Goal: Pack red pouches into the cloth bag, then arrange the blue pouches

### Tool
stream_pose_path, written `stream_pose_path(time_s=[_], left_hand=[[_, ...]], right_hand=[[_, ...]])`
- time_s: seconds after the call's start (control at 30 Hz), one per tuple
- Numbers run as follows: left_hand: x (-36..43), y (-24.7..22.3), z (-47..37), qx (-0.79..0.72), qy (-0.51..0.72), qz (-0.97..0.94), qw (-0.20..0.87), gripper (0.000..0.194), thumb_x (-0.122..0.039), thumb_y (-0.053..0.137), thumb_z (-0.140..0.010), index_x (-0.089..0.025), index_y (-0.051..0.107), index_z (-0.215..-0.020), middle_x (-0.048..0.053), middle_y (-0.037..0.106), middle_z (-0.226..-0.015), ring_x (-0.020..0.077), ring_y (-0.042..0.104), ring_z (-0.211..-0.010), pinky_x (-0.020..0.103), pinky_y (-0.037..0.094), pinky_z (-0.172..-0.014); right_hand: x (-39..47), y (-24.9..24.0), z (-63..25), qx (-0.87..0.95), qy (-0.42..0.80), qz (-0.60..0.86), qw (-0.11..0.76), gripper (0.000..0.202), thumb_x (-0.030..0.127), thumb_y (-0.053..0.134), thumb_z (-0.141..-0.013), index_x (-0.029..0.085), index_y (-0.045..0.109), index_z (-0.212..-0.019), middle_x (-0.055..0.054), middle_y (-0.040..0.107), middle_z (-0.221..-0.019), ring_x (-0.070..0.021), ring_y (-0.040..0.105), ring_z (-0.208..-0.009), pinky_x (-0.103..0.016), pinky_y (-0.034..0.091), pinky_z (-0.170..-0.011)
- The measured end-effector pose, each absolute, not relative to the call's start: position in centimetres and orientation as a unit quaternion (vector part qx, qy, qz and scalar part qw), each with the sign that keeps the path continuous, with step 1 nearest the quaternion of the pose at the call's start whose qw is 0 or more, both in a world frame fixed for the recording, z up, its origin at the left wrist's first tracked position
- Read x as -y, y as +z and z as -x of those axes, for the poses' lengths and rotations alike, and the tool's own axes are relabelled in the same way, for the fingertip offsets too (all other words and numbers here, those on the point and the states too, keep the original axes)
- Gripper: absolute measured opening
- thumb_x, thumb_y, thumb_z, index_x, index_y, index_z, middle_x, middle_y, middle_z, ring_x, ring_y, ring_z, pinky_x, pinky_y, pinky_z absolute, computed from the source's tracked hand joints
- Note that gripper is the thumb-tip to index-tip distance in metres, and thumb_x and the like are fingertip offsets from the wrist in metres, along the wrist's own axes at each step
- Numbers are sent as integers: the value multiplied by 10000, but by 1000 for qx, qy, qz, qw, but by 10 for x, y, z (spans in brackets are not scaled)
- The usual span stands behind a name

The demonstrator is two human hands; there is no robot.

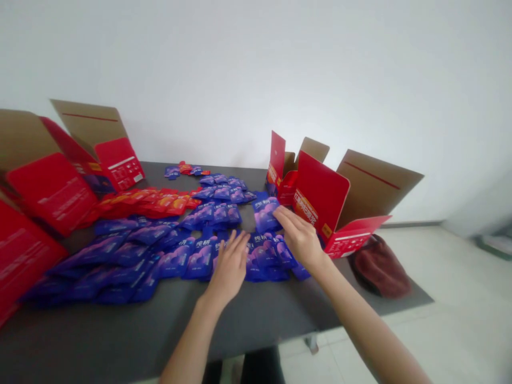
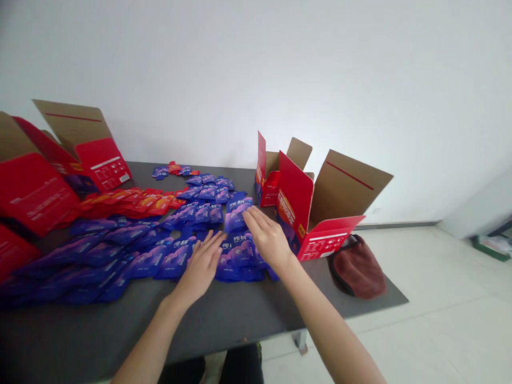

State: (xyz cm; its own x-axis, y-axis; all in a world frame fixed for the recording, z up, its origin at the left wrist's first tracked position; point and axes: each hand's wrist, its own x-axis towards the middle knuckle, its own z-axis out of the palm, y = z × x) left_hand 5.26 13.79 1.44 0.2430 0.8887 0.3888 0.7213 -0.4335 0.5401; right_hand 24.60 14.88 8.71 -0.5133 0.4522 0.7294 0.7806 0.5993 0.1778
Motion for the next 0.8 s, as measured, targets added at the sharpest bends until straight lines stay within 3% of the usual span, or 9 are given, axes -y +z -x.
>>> stream_pose_path(time_s=[0.07,0.17,0.33,0.47,0.6,0.7,0.8], left_hand=[[-137,19,-44,-528,370,-755,118,441,-328,198,-941,-187,461,-1267,38,463,-1350,170,254,-1332,426,212,-1095],[-133,22,-30,-544,399,-730,108,480,-379,198,-936,-142,482,-1243,80,494,-1318,178,292,-1317,386,271,-1072],[-130,19,-26,-537,350,-759,112,488,-431,261,-916,-149,506,-1231,87,525,-1286,240,308,-1308,454,269,-1059],[-135,23,-43,-506,273,-809,125,512,-450,280,-911,-165,405,-1317,72,415,-1382,229,238,-1337,465,218,-1078],[-143,28,-60,-486,208,-839,126,563,-484,242,-911,-157,329,-1361,78,323,-1433,225,158,-1359,458,188,-1085],[-148,24,-67,-488,168,-848,120,597,-501,207,-910,-132,320,-1365,93,311,-1435,244,164,-1355,472,190,-1079],[-149,18,-69,-501,147,-846,108,616,-502,148,-914,-120,296,-1375,96,274,-1449,250,158,-1355,486,180,-1081]], right_hand=[[-133,69,-242,849,-244,347,314,369,41,323,-866,59,547,-1158,-155,585,-1180,-212,476,-1191,-332,421,-995],[-124,43,-231,887,-196,358,214,331,49,358,-869,49,574,-1119,-181,599,-1151,-231,523,-1141,-336,460,-948],[-124,30,-217,910,-92,388,118,358,34,407,-847,55,525,-1184,-201,536,-1231,-225,452,-1212,-338,419,-981],[-122,37,-224,917,-25,376,131,530,-57,375,-762,133,496,-1241,-152,495,-1293,-191,380,-1267,-407,279,-1075],[-119,42,-244,877,36,408,249,566,-53,308,-759,187,524,-1224,-105,523,-1278,-163,426,-1236,-454,251,-1085],[-124,44,-259,822,56,464,326,431,94,302,-874,174,517,-1239,-111,523,-1278,-175,387,-1267,-438,278,-1073],[-136,40,-261,808,87,508,286,450,325,311,-933,172,385,-1350,-135,310,-1433,-209,261,-1330,-431,270,-1071]])
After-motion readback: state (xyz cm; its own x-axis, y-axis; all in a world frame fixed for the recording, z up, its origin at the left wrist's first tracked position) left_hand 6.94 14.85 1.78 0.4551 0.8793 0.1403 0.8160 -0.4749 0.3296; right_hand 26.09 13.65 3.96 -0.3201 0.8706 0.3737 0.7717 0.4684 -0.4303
